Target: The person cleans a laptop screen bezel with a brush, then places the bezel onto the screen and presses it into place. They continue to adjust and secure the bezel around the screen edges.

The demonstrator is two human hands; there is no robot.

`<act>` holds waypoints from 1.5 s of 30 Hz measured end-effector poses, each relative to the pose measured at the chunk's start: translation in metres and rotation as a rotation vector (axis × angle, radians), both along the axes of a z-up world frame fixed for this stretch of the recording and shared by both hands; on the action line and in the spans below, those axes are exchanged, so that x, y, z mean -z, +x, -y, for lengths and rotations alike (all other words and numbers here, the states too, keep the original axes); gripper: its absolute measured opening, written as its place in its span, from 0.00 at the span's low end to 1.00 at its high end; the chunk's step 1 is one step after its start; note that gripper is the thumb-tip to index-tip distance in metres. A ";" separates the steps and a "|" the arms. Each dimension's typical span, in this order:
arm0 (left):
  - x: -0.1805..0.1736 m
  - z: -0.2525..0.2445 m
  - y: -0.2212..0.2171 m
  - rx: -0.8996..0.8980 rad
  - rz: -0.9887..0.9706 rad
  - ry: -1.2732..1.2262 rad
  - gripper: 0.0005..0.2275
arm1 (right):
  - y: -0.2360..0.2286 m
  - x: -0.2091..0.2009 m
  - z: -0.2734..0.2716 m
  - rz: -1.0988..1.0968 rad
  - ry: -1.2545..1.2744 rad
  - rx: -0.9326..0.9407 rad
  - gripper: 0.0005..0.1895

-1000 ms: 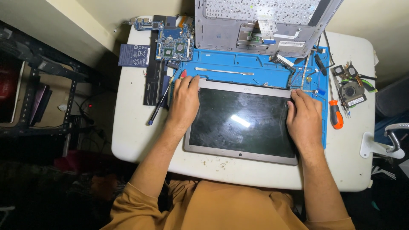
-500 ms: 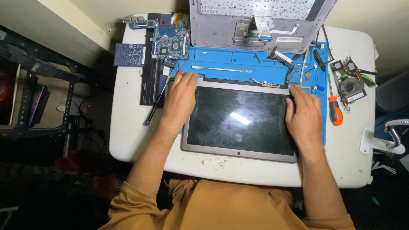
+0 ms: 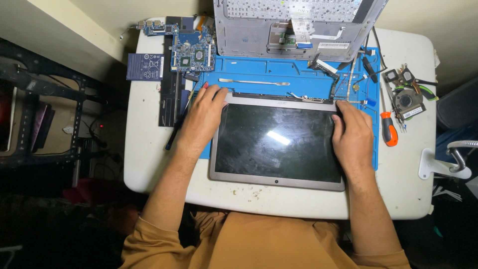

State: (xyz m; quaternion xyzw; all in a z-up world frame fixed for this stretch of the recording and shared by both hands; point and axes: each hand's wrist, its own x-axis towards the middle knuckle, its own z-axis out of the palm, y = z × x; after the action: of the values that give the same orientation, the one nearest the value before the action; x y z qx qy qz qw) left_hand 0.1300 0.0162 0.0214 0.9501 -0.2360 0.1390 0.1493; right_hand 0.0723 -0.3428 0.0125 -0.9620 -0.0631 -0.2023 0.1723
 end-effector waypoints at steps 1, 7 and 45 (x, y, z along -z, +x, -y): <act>-0.002 0.000 -0.001 0.002 -0.001 0.001 0.11 | 0.001 0.002 0.003 -0.001 0.001 0.002 0.14; 0.006 0.000 -0.001 0.034 0.116 0.121 0.10 | 0.005 0.007 0.014 0.031 0.111 0.006 0.15; 0.018 -0.007 -0.083 -0.198 -0.048 -0.067 0.11 | -0.026 -0.042 0.019 -0.258 0.085 -0.037 0.16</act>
State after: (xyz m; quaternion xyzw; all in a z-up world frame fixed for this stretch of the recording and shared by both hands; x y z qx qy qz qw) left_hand 0.0469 0.0233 0.0035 0.9664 -0.1324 0.1379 0.1720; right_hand 0.0462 -0.3613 0.0542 -0.9705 -0.0497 -0.0762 0.2233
